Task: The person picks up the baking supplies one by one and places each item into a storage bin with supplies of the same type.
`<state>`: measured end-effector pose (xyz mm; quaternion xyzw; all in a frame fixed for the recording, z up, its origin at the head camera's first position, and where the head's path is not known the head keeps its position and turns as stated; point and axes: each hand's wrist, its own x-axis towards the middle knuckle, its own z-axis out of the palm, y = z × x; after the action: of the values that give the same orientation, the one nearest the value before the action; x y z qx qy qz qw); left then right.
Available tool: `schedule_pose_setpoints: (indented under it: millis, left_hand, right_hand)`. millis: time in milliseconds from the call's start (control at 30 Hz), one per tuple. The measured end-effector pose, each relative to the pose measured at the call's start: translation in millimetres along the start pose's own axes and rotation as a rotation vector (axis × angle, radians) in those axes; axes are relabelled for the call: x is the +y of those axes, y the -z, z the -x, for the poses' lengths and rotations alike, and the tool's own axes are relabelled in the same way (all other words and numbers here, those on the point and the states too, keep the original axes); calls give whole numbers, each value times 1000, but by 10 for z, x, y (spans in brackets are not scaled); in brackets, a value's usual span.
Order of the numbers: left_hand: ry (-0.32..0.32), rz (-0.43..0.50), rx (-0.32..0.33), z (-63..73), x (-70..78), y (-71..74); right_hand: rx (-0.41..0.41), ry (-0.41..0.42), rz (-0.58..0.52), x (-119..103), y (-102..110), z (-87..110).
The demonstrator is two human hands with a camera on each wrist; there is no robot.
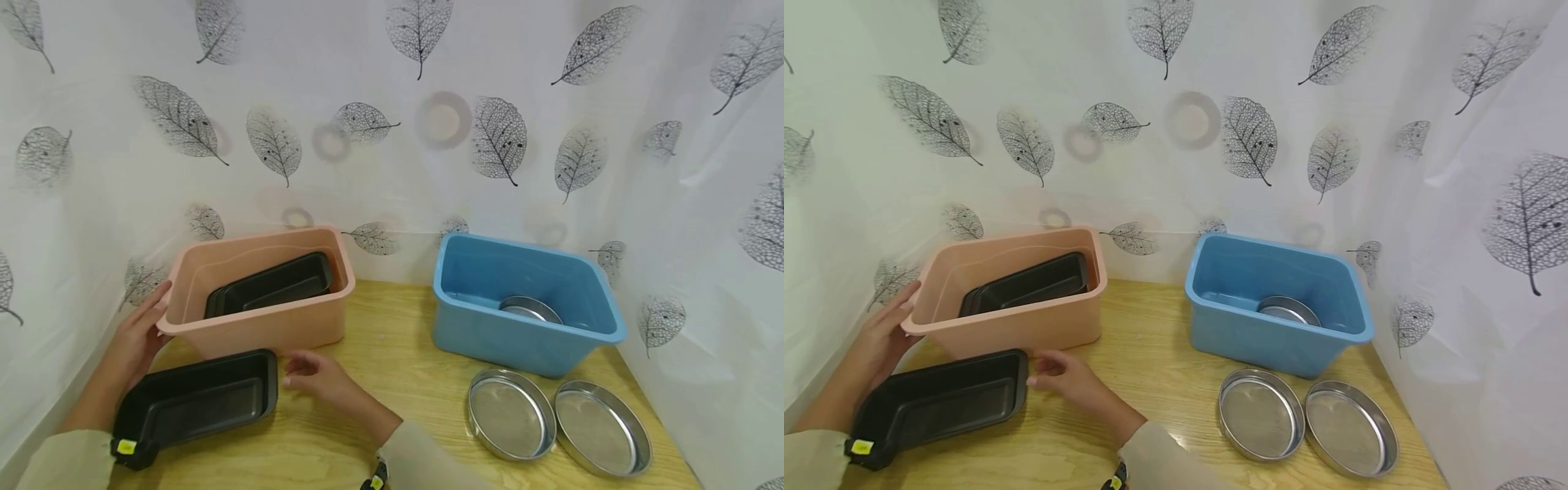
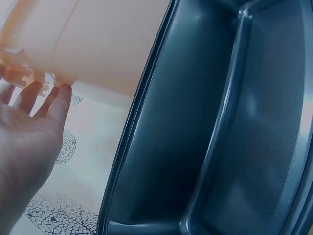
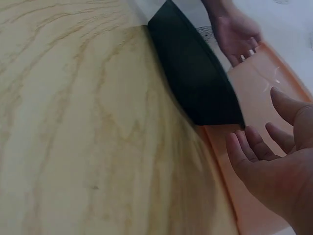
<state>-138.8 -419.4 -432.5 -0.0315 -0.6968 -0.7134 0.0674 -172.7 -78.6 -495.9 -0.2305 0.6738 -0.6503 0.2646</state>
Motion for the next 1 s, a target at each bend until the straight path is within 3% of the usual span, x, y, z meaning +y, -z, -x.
schedule_pose_setpoints:
  millis: [267, 1000]
  left_hand:
    - [-27, 36, -21, -1, -2, -11]
    - [-20, 25, -27, 35, -37, 14]
  right_hand:
    - [-20, -28, -36, 159, -151, -74]
    - [127, -31, -72, 169, -410, -179]
